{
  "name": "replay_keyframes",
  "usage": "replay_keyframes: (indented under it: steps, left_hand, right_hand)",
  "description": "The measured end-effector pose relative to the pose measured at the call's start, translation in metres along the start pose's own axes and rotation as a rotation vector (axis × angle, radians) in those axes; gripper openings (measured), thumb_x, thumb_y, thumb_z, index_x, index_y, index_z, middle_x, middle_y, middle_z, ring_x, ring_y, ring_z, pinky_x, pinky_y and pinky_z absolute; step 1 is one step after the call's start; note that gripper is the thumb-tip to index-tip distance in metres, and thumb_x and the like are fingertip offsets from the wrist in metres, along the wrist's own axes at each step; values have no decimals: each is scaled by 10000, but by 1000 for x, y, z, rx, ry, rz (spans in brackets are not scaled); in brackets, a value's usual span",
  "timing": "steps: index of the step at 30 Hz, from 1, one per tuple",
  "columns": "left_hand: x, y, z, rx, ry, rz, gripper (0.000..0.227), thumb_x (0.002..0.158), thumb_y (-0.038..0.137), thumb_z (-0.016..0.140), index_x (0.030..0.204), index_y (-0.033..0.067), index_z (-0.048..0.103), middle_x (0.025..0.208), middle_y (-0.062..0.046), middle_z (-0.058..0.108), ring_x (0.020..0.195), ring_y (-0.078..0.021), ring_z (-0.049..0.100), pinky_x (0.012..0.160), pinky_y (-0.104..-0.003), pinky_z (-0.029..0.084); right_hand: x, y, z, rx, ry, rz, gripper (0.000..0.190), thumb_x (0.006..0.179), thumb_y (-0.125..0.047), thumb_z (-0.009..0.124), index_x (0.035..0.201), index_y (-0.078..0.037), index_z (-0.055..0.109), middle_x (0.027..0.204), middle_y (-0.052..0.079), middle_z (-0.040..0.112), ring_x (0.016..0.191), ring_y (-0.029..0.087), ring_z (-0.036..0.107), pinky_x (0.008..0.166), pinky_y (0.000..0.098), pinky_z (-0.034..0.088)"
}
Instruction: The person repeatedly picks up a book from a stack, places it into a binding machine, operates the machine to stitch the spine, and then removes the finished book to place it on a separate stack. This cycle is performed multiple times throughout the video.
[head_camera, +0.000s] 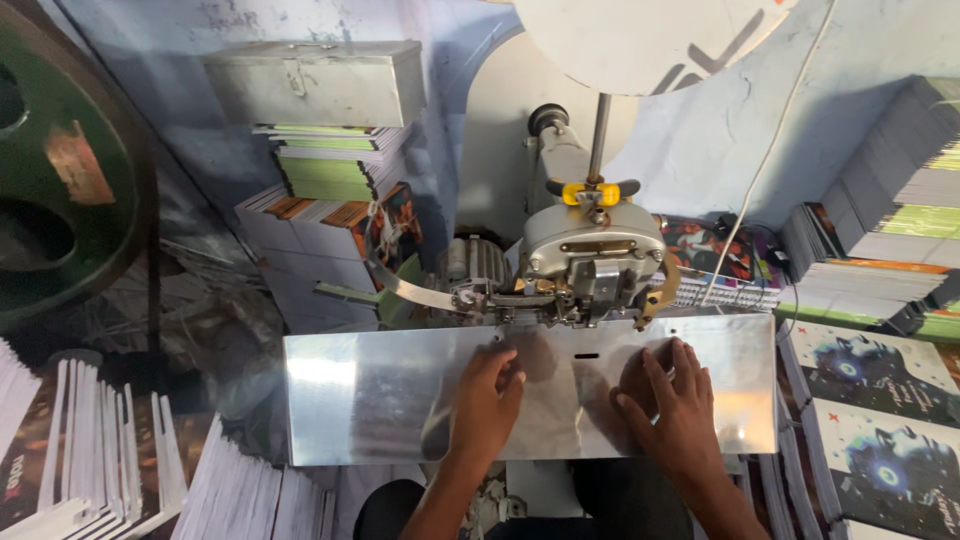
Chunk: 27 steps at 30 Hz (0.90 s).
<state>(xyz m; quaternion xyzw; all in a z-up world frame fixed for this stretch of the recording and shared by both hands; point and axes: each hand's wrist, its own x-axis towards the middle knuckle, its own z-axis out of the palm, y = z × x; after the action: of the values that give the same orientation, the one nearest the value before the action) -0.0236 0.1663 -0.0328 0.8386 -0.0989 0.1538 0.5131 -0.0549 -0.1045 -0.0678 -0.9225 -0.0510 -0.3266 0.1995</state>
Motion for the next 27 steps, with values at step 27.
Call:
replay_keyframes:
  steps: [27]
  left_hand:
    - [-10,-47,-94,325,329,60,420,868,105,705,1275,5,675,1400,-185,596,1282,-361,559,1074,-422,463]
  right_hand:
    - [30,-122,43,179,-117,-352,487,835,-254,718,1267,-45,637,1509,270,408,1451,465,328,1140,565,334]
